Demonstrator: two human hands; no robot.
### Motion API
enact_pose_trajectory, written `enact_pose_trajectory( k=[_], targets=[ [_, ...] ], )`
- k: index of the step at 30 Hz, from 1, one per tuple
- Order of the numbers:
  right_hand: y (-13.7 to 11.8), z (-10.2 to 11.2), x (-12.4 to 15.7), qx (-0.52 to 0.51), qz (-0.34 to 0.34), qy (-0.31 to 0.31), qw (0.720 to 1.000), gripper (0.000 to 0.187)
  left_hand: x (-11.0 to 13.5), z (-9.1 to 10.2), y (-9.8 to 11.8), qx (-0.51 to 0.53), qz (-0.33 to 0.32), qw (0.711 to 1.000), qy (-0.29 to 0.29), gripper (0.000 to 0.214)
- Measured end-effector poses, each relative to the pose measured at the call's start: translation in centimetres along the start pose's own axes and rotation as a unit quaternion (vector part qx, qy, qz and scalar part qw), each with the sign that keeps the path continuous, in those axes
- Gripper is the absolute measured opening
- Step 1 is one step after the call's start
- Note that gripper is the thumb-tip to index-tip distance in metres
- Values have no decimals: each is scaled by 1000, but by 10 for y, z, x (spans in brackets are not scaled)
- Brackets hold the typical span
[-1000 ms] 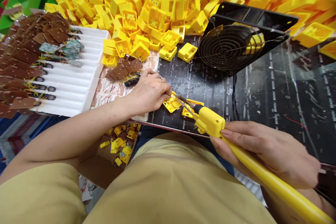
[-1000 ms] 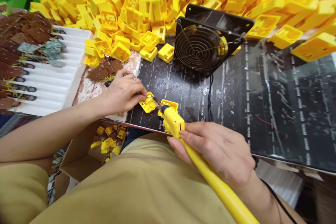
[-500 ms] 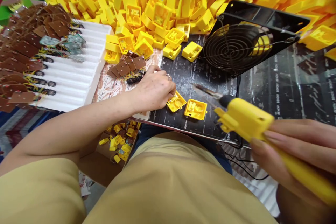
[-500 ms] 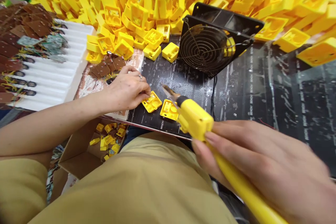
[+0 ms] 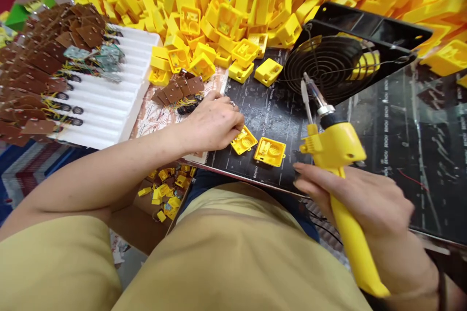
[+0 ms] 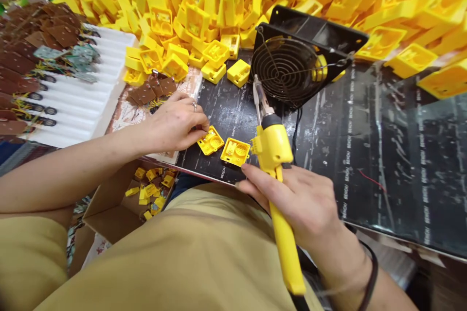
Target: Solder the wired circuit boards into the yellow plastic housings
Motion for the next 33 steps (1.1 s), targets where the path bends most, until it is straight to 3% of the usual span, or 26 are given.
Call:
enact_pose_trajectory(
  k=[3,5,9,12,14,16,17,18,20,22,24,26,30,33],
  targets=[
    [4,-12,-2,28,44,-1,999,28,13,13,-12,89,-2,995,42,29],
    [8,-15,-1,28,50,0,998,36,20,13,-14,142,-41,987,66,39],
    [12,-25,-1,-1,60,9,998,49,26,-18,3,161,-169,971,55,54],
    [12,-38,0,-28,56,0,998,56,40,-24,9,147,-134,978,66,45],
    [11,-45,1,-41,48,-6,998,61,63,-9,8,140,-117,983,16,44],
    [10,-49,2,-45,39,-6,998,67,91,8,0,148,-94,980,-91,43],
    [9,-50,2,-45,37,-5,998,69,101,17,-7,142,-73,980,-120,39],
    [8,-51,1,-46,37,-5,998,71,106,23,-15,139,-53,982,-114,33],
    [5,-53,-2,-47,43,-6,998,70,99,30,-39,102,33,994,-2,27],
    [1,-55,-7,-45,52,-3,998,66,79,25,-61,50,124,980,144,28],
    [-2,-56,-11,-39,58,7,998,62,50,12,-76,26,154,972,173,24],
    [-3,-56,-13,-35,61,14,997,59,25,8,-88,31,167,971,167,17],
    [-2,-58,-10,-34,47,21,998,52,10,44,-98,169,181,947,203,15],
    [3,-62,-5,-39,28,19,999,50,11,70,-88,342,152,898,230,15]
  ],
)
Point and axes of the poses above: each hand's wrist, its own x-axis away from the middle knuckle, its own z-axis out of the back of the hand, y = z × x, the point moved 4 cm from there along -x, towards the middle knuckle
